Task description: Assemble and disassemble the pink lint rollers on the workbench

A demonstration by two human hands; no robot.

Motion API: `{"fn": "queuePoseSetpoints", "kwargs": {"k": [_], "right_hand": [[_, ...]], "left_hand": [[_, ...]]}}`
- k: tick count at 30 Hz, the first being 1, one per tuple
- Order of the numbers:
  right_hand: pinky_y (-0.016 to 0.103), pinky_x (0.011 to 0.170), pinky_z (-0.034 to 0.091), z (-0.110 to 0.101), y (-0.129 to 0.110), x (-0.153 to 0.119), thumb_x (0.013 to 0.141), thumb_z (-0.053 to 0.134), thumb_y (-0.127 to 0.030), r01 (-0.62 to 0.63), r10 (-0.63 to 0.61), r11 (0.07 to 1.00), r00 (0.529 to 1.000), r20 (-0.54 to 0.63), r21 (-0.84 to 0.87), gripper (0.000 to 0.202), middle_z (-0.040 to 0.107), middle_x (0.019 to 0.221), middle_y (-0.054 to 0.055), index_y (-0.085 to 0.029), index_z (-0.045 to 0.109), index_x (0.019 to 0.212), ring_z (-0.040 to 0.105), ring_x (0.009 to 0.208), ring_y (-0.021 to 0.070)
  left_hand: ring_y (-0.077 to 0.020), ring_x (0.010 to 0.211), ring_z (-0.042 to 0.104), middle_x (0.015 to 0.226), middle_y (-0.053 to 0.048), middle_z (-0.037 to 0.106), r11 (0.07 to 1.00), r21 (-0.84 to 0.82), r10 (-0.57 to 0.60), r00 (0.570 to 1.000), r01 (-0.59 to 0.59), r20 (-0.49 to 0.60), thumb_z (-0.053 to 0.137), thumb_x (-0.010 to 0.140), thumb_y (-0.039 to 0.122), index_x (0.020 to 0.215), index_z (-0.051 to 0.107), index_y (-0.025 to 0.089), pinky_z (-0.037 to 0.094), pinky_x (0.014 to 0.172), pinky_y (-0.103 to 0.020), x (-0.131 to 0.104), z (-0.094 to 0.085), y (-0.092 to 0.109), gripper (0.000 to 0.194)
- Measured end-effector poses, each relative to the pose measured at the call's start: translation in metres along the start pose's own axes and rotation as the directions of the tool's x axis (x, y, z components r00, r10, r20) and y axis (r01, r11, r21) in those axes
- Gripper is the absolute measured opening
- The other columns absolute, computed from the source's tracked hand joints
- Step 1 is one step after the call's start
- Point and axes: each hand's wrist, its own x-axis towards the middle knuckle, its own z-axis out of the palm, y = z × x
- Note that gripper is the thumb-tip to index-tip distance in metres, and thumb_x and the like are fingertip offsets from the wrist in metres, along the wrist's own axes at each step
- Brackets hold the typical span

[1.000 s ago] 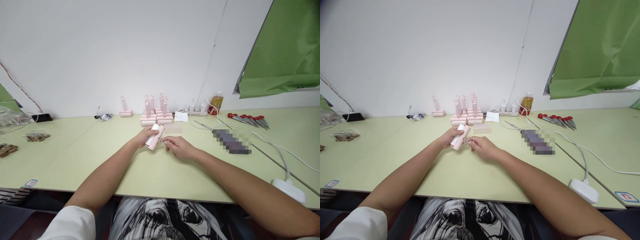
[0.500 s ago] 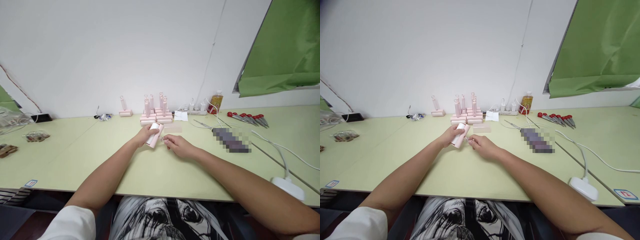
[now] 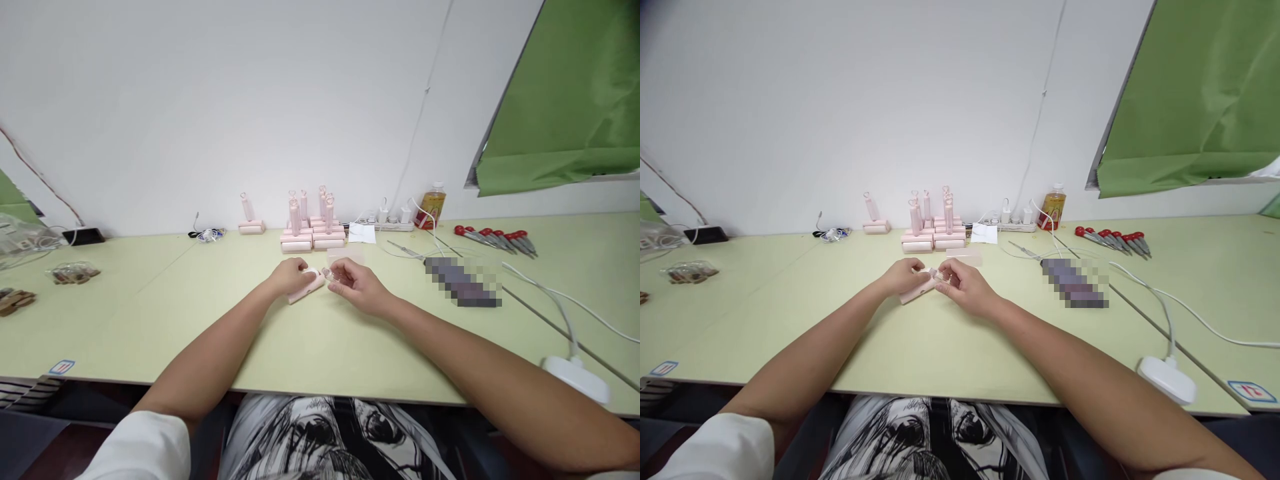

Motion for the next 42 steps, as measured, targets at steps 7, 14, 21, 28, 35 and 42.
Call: {"fn": "queuePoseSetpoints", "kwargs": {"k": [7, 14, 21, 28, 35, 42], "right_hand": [[0.026, 0.059, 0.037, -0.002, 0.004, 0.001, 0.084, 0.06, -0.04, 0.014, -0.016, 0.999, 0.998, -0.06, -0.035, 0.025, 0.054, 0.081, 0.0, -0.022, 0.052, 0.099, 0.044, 0.063, 0.0118], [0.026, 0.061, 0.04, -0.002, 0.005, 0.001, 0.085, 0.059, -0.043, 0.069, -0.072, 0.996, 0.996, -0.048, -0.061, 0.027, 0.057, 0.085, 0.002, -0.022, 0.055, 0.101, 0.047, 0.064, 0.0124], [0.028, 0.064, 0.043, -0.006, 0.005, 0.001, 0.088, 0.057, -0.041, 0.162, -0.156, 0.974, 0.987, 0.045, -0.159, 0.031, 0.057, 0.086, 0.004, -0.023, 0.061, 0.113, 0.05, 0.066, 0.0142], [0.029, 0.065, 0.043, -0.002, 0.011, -0.002, 0.09, 0.053, -0.038, 0.2, -0.183, 0.961, 0.978, 0.1, -0.191, 0.031, 0.06, 0.089, 0.006, -0.023, 0.061, 0.117, 0.052, 0.068, 0.0155], [0.028, 0.065, 0.043, -0.002, 0.012, -0.002, 0.092, 0.051, -0.035, 0.224, -0.2, 0.948, 0.972, 0.121, -0.228, 0.032, 0.06, 0.09, 0.007, -0.022, 0.061, 0.12, 0.054, 0.07, 0.0156], [0.028, 0.064, 0.044, -0.001, 0.018, -0.001, 0.093, 0.051, -0.034, 0.268, -0.249, 0.928, 0.963, 0.104, -0.258, 0.032, 0.06, 0.087, 0.006, -0.022, 0.061, 0.121, 0.054, 0.068, 0.0147]], "left_hand": [[-0.0089, 0.049, 0.048, 0.064, -0.002, 0.058, 0.833, -0.551, 0.179, 0.967, -0.05, 0.183, 0.05, 0.081, 0.035, 0.073, 0.059, 0.015, 0.036, 0.046, -0.022, -0.019, -0.012, 0.034, 0.024], [-0.0076, 0.044, 0.048, 0.06, 0.0, 0.056, 0.739, -0.664, 0.215, 0.895, 0.112, 0.391, 0.055, 0.076, 0.035, 0.074, 0.058, 0.016, 0.03, 0.039, -0.02, -0.022, -0.011, 0.033, 0.019], [-0.0084, 0.04, 0.045, 0.054, 0.0, 0.053, 0.835, -0.537, 0.21, 0.828, 0.124, 0.519, 0.053, 0.078, 0.039, 0.067, 0.055, 0.016, 0.028, 0.035, -0.021, -0.027, -0.022, 0.037, 0.026], [-0.0075, 0.036, 0.038, 0.054, -0.001, 0.054, 0.817, -0.51, 0.175, 0.729, 0.267, 0.662, 0.051, 0.078, 0.038, 0.072, 0.057, 0.015, 0.021, 0.032, -0.02, -0.021, -0.018, 0.029, 0.024], [-0.0052, 0.033, 0.024, 0.049, 0.004, 0.038, 0.73, -0.5, 0.067, 0.678, 0.467, 0.732, 0.055, 0.077, 0.034, 0.07, 0.054, 0.016, 0.011, 0.03, -0.018, -0.017, -0.01, 0.029, 0.019], [-0.0044, 0.033, 0.018, 0.05, 0.006, 0.032, 0.699, -0.471, 0.043, 0.625, 0.538, 0.779, 0.051, 0.08, 0.029, 0.07, 0.048, 0.017, 0.011, 0.029, -0.016, -0.013, -0.01, 0.029, 0.016]]}}
